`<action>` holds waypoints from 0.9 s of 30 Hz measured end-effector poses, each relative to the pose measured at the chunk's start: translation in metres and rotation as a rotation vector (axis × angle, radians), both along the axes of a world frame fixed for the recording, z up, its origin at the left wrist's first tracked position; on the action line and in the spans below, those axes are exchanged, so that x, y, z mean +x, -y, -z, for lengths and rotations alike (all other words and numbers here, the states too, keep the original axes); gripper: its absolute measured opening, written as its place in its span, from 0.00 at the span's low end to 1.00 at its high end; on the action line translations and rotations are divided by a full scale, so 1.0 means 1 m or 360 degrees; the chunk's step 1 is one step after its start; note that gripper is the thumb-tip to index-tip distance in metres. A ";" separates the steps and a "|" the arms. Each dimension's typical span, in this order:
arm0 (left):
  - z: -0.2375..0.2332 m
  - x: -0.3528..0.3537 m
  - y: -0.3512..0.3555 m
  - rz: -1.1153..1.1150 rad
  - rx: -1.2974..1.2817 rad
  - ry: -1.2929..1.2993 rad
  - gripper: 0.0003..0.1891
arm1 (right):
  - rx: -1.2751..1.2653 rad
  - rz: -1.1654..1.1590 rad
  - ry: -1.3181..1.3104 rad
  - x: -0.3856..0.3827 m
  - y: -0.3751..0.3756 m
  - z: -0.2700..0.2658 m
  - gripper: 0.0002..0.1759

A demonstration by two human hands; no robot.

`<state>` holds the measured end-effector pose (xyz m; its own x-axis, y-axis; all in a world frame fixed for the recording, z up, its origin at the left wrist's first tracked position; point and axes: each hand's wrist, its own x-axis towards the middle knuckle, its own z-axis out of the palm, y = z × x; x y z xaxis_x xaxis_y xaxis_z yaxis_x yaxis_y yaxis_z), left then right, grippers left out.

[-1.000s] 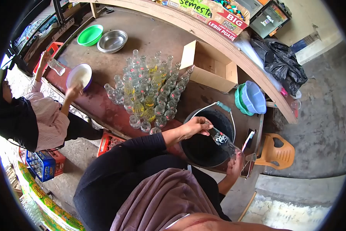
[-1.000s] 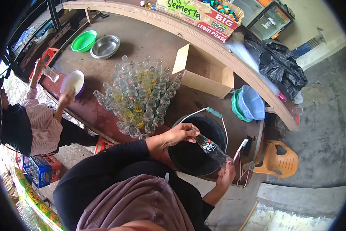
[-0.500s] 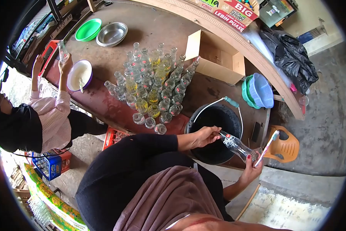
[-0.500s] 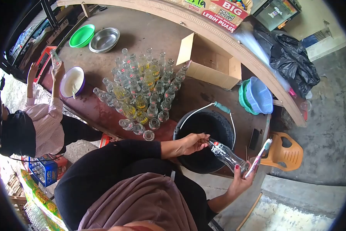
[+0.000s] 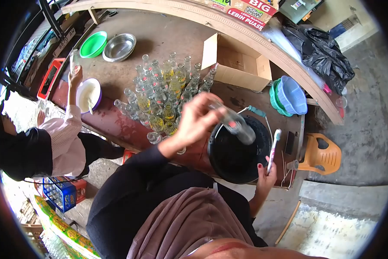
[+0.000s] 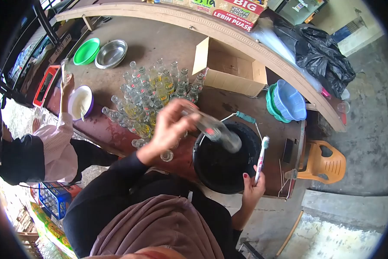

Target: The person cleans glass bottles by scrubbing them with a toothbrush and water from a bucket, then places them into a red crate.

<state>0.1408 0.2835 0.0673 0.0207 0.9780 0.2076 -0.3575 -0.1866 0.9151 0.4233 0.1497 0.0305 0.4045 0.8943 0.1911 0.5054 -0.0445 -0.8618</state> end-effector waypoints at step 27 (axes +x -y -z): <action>0.106 -0.193 -0.248 -0.0753 0.0294 -0.2180 0.15 | -0.0541 0.0057 0.0744 -0.026 -0.008 0.048 0.10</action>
